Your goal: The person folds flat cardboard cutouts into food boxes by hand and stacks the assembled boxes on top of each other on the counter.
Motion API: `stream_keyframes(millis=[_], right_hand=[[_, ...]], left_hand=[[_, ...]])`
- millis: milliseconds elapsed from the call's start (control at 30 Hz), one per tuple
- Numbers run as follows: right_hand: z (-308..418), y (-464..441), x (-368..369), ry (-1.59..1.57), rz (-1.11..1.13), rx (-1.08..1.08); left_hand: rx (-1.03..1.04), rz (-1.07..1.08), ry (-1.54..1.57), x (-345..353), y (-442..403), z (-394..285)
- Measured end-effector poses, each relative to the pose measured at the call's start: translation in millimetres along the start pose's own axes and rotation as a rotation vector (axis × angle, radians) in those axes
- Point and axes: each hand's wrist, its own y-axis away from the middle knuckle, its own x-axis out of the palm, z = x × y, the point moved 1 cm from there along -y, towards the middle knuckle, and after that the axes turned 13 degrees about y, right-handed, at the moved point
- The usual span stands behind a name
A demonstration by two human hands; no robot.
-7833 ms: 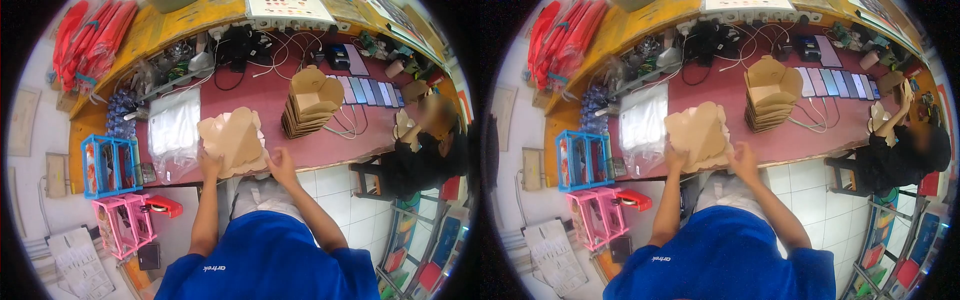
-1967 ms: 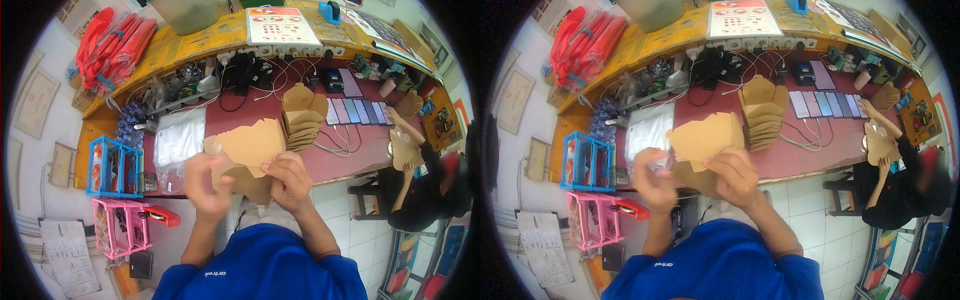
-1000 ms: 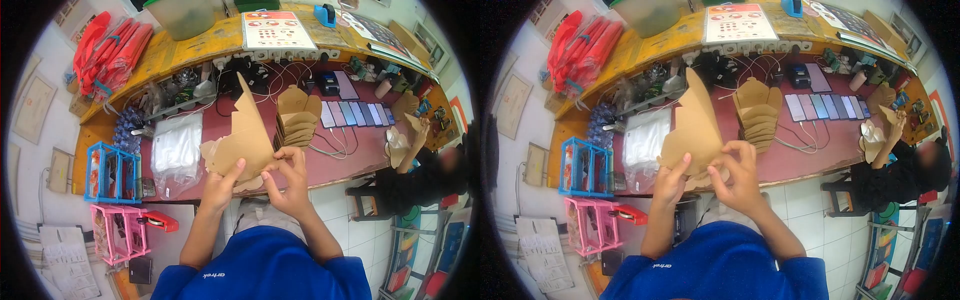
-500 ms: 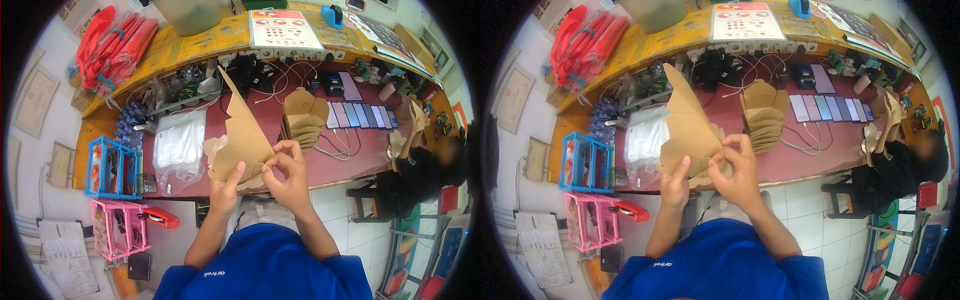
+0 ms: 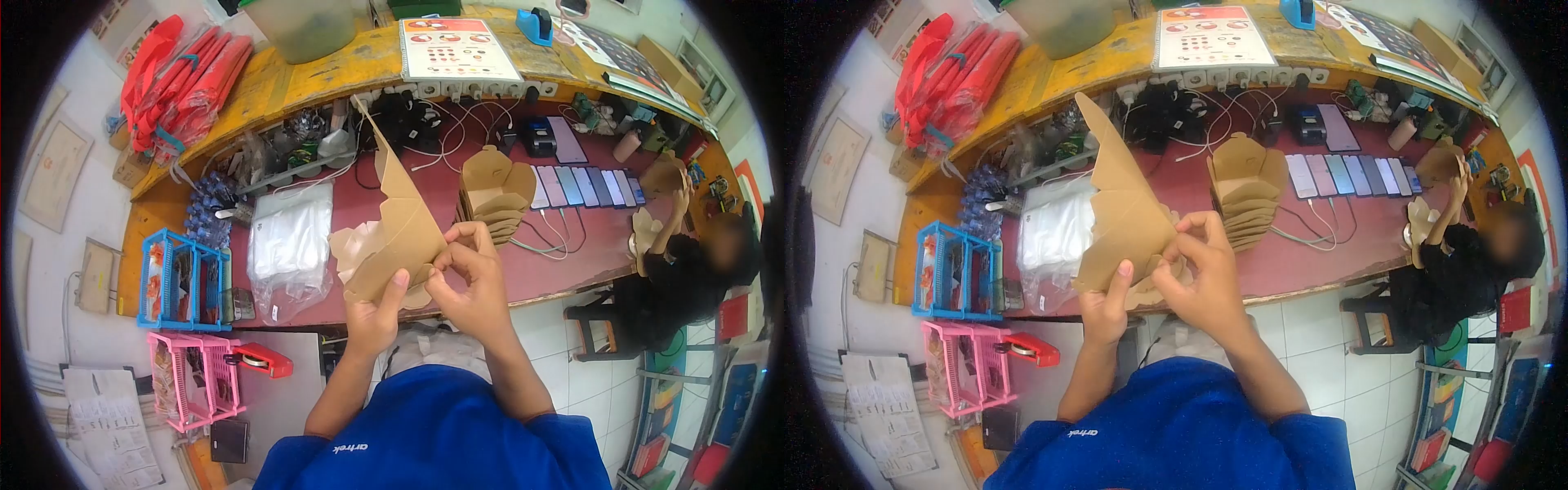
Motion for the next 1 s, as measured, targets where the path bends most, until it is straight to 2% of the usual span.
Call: stream_keyframes(millis=[100,200,267,300,367,467,567,633,667,767,833,900,967,1000], right_hand=[[6,-2,-4,0.011,-0.010,-0.012],[10,-4,-9,0.095,-0.033,-0.096],[14,-4,-10,0.155,-0.042,-0.167],[16,-3,-10,0.164,-0.046,-0.150],[15,-2,-10,0.174,-0.052,-0.129],[10,-2,-8,0.176,-0.096,-0.106],[11,-4,-5,0.174,-0.129,-0.070],[5,-5,2,-0.144,-0.193,0.111],[2,-7,3,-0.143,-0.197,0.108],[-7,-3,2,-0.117,-0.218,0.091],[-10,-5,-2,0.011,-0.147,0.029],[-9,-6,-1,-0.048,-0.151,0.057],[-11,-5,3,-0.107,-0.155,0.089],[-15,-5,5,-0.087,-0.188,0.070]], left_hand=[[0.034,0.087,-0.121,0,-3,-5],[0.069,0.047,-0.171,5,-10,-8],[-0.033,-0.054,-0.043,5,-13,-9],[-0.027,-0.051,-0.043,5,-14,-12],[-0.076,0.124,-0.220,3,-12,-15],[-0.032,0.167,-0.355,4,-11,-13],[-0.058,0.145,-0.229,0,-11,-1],[-0.026,0.090,-0.163,0,-11,7],[0.000,0.031,-0.099,0,-12,9],[-0.031,0.050,-0.112,-2,-11,8],[-0.079,0.069,-0.105,-6,-11,8],[-0.125,0.088,-0.099,-7,-10,6],[-0.130,0.209,-0.301,-6,-8,3],[-0.129,0.209,-0.301,-5,-7,5]])
